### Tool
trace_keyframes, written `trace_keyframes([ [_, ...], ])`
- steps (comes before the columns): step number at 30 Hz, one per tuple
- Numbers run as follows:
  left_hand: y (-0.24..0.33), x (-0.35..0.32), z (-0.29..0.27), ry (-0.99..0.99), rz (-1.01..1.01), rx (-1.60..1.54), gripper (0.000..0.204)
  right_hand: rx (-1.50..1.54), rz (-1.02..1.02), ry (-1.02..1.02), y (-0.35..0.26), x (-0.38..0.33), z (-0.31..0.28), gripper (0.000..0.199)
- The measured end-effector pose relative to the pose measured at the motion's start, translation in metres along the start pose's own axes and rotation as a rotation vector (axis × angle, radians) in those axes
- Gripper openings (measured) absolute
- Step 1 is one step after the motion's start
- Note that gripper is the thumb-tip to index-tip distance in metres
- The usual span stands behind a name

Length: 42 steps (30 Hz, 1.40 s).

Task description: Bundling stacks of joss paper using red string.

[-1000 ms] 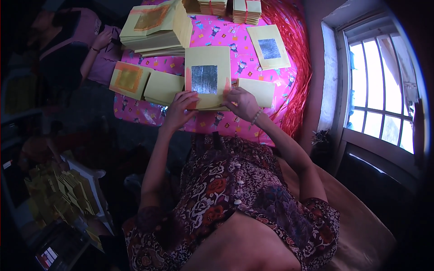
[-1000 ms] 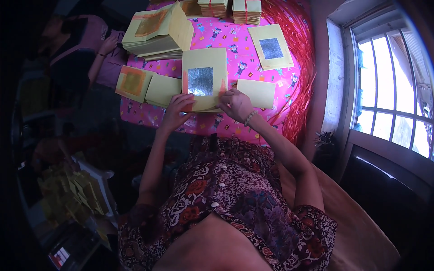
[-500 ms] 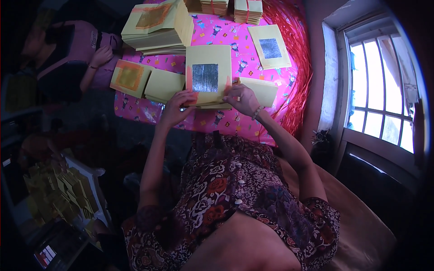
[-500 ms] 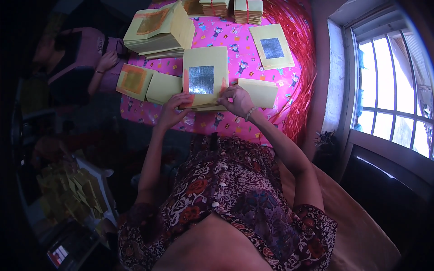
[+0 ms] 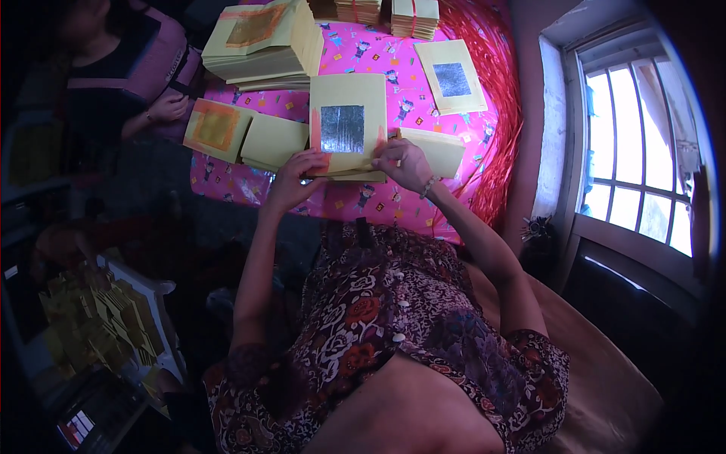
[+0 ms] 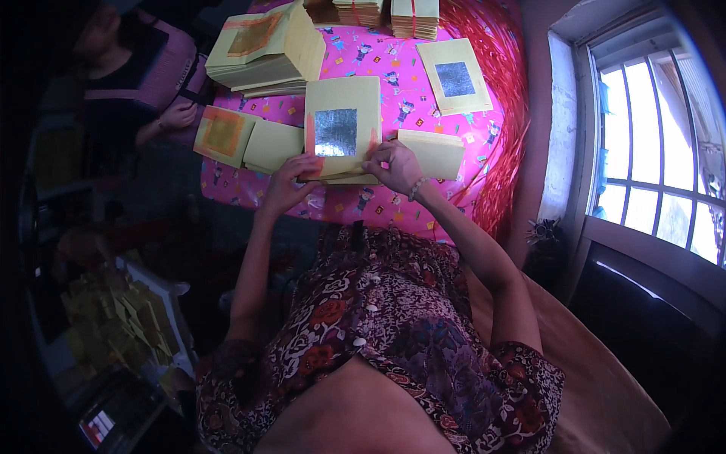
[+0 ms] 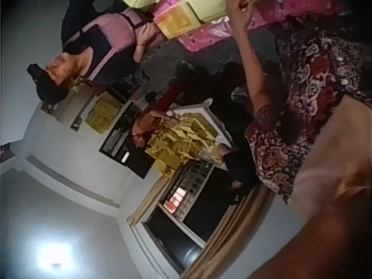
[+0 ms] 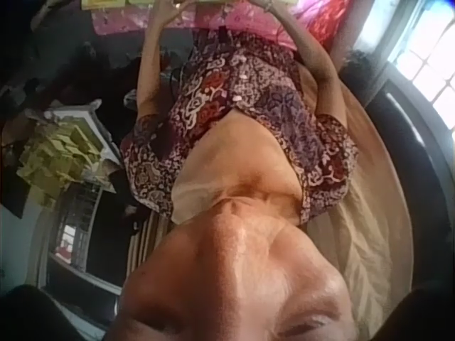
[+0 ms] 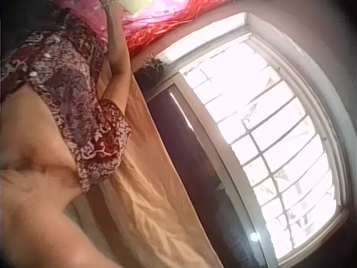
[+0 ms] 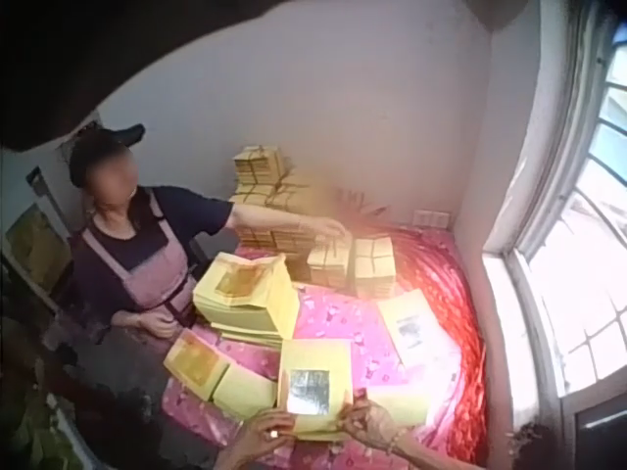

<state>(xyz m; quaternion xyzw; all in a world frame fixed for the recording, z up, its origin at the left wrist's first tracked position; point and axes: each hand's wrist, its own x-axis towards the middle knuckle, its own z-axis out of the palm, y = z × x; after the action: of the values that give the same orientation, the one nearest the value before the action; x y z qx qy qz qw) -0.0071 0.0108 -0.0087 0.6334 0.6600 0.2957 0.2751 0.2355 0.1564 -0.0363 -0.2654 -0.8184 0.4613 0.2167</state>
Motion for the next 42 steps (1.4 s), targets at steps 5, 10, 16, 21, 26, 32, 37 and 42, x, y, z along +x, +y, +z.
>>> trace_keyframes([
  [5, 0.000, 0.000, 0.001, 0.005, 0.006, -0.003, 0.032, 0.008, -0.005, 0.013, 0.000, 0.000, 0.001, 0.014],
  [10, -0.004, -0.003, 0.003, 0.009, 0.000, -0.015, 0.032, 0.003, 0.005, -0.005, -0.005, 0.000, -0.001, 0.013],
  [16, -0.002, -0.002, 0.003, 0.009, 0.000, -0.019, 0.032, -0.009, 0.053, 0.000, -0.001, -0.001, 0.002, 0.012],
  [21, 0.000, 0.000, 0.001, 0.005, 0.006, -0.012, 0.032, -0.026, 0.042, 0.001, 0.000, 0.001, 0.002, 0.013],
  [26, 0.004, 0.008, 0.000, 0.034, 0.040, 0.026, 0.028, -0.021, 0.007, 0.002, -0.002, 0.005, -0.003, 0.014],
  [32, 0.000, 0.024, -0.008, 0.034, 0.071, 0.074, 0.011, -0.020, -0.202, -0.072, -0.008, 0.004, -0.018, 0.025],
  [37, -0.005, 0.044, -0.022, -0.092, 0.010, -0.018, 0.012, -0.402, -0.340, 0.013, -0.002, 0.020, -0.021, 0.032],
  [42, -0.015, 0.060, -0.026, -0.022, -0.094, -0.392, 0.022, -0.276, -0.136, 0.071, 0.016, 0.037, -0.014, 0.020],
])
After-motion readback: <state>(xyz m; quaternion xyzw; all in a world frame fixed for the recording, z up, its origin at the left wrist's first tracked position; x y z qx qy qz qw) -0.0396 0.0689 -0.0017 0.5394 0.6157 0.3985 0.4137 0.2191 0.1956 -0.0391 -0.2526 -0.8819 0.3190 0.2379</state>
